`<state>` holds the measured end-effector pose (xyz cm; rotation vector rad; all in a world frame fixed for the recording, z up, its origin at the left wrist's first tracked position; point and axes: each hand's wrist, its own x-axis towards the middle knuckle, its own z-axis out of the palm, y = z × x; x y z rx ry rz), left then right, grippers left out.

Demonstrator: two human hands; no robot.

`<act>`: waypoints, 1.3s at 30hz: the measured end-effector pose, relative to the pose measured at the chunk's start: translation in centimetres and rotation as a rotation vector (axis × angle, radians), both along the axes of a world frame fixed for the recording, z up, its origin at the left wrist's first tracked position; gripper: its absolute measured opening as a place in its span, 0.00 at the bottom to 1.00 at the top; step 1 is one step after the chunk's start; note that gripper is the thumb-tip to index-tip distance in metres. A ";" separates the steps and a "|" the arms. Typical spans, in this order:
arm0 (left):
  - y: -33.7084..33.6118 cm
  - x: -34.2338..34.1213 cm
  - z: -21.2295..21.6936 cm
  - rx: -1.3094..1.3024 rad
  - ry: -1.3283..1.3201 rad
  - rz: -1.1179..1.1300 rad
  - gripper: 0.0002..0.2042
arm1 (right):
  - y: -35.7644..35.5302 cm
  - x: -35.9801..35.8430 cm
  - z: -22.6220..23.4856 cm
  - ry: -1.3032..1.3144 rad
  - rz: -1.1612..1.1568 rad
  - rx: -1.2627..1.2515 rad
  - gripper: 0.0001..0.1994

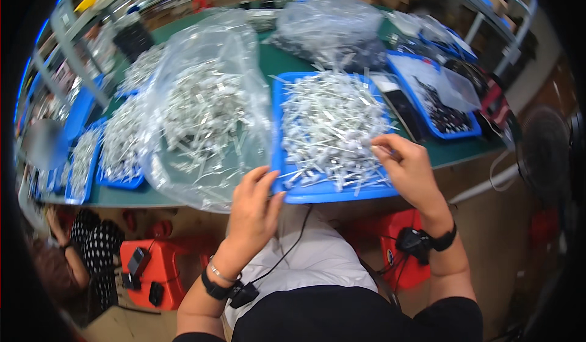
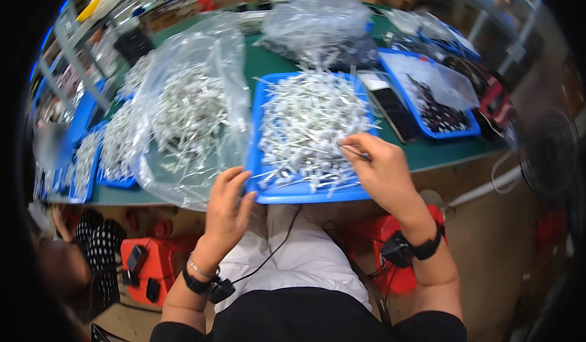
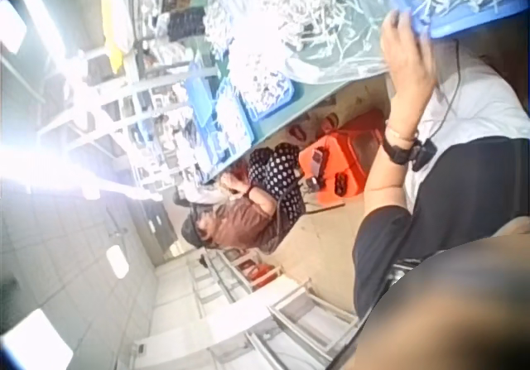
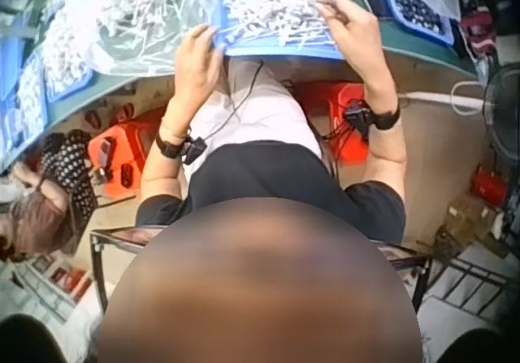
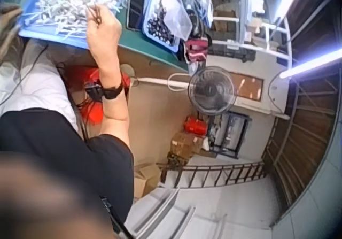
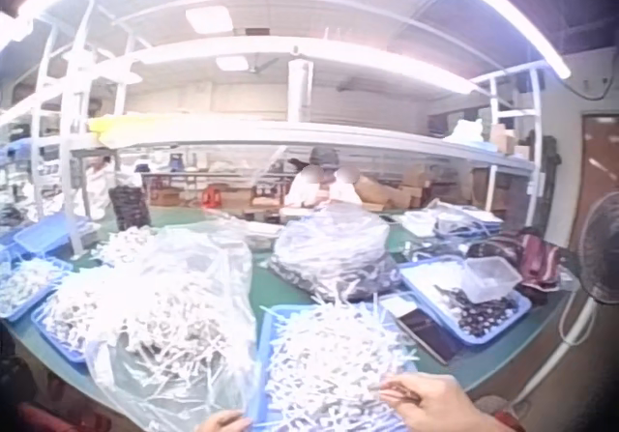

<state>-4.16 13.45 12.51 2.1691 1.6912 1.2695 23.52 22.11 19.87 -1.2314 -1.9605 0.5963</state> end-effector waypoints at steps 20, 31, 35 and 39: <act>-8.3 4.9 13.2 0.141 -0.752 -0.946 0.12 | -15.9 2.0 8.3 0.663 0.703 0.327 0.31; -10.6 9.9 10.0 0.066 -1.113 -1.158 0.13 | -16.5 1.6 5.9 0.671 0.674 0.517 0.26; -11.9 11.8 12.0 -0.186 -1.195 -1.037 0.31 | -16.9 3.0 4.9 0.666 0.760 0.401 0.25; -14.7 15.4 14.6 -0.330 -1.768 -0.602 0.43 | -20.0 3.5 5.3 0.791 0.559 0.336 0.24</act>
